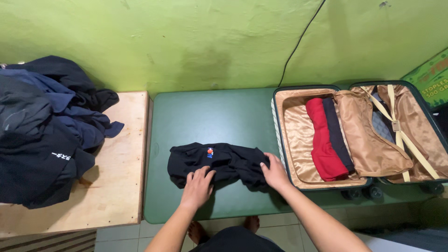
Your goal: The person folds a black t-shirt by hand on a green surface and then places it into an open suitcase already containing other folded garments.
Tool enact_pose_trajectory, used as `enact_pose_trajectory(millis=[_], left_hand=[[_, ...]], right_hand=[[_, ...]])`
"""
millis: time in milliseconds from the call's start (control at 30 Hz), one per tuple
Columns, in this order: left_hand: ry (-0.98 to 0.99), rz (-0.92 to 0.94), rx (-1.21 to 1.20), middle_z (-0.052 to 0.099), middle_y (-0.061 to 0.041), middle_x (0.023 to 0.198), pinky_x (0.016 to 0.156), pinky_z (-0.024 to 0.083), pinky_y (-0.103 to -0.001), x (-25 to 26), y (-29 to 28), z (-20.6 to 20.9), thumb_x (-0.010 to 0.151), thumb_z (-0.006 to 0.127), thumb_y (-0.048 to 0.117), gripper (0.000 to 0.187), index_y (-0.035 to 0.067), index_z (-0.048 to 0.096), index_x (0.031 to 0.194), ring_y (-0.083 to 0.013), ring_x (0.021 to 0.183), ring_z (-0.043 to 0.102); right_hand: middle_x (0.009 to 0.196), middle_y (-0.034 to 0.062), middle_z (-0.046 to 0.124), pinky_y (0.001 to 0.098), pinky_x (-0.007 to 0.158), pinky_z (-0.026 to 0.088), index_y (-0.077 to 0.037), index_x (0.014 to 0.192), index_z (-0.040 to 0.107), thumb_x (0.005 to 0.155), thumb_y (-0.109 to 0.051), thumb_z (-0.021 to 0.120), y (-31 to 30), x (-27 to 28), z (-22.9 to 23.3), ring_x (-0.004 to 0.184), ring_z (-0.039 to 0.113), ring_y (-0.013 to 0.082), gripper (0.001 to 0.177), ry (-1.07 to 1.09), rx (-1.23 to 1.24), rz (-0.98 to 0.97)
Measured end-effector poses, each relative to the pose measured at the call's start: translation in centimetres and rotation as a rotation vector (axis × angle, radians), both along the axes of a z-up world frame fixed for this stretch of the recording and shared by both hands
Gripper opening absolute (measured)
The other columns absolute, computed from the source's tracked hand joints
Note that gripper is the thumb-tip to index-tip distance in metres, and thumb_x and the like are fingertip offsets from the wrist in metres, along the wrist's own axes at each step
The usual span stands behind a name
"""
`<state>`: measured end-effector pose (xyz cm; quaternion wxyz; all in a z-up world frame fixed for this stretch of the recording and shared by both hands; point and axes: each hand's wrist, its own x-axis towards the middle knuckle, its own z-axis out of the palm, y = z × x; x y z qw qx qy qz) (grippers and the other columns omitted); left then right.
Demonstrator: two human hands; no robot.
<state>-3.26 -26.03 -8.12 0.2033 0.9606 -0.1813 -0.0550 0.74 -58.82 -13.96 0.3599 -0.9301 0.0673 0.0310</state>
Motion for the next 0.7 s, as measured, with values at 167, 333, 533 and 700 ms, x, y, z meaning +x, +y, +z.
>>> enact_pose_trajectory(millis=[167,333,533,700], left_hand=[[0.125,0.021,0.101,0.032,-0.011,0.160,0.118,0.023,-0.059,-0.8,0.6,-1.4,0.088,0.071,0.021,0.066,0.022,0.045,0.148,-0.0316,0.148,0.030],[0.298,0.009,0.221,0.015,-0.011,0.169,0.122,0.016,-0.062,-1.7,1.3,-2.6,0.092,0.069,0.026,0.075,0.035,0.033,0.157,-0.0387,0.155,0.016],[0.475,0.027,0.243,0.007,-0.010,0.171,0.122,0.011,-0.069,-2.5,1.6,-3.3,0.097,0.066,0.032,0.075,0.044,0.024,0.159,-0.0449,0.156,0.006],[0.457,0.022,0.239,0.007,-0.008,0.172,0.123,0.010,-0.068,-2.8,1.8,-4.1,0.101,0.060,0.031,0.071,0.045,0.023,0.160,-0.0422,0.157,0.005]], right_hand=[[0.163,0.0163,0.031,0.0476,0.121,0.029,-0.016,0.148,0.048,0.093,-0.027,0.067,1.5,-1.9,2.3,0.150,0.028,0.0395,0.058,0.041,-0.186,0.208],[0.170,0.0088,0.012,0.0543,0.124,0.022,-0.030,0.157,0.034,0.095,-0.039,0.065,3.3,-3.3,4.0,0.157,0.010,0.0369,0.069,0.286,-0.430,0.347],[0.172,0.0057,0.007,0.0558,0.122,0.025,-0.033,0.160,0.025,0.095,-0.040,0.066,3.7,-3.7,4.2,0.158,0.007,0.0348,0.077,0.372,-0.475,0.365],[0.171,0.0021,0.012,0.0492,0.120,0.033,-0.037,0.159,0.026,0.093,-0.036,0.069,3.6,-3.7,3.8,0.158,0.012,0.0303,0.078,0.375,-0.483,0.362]])
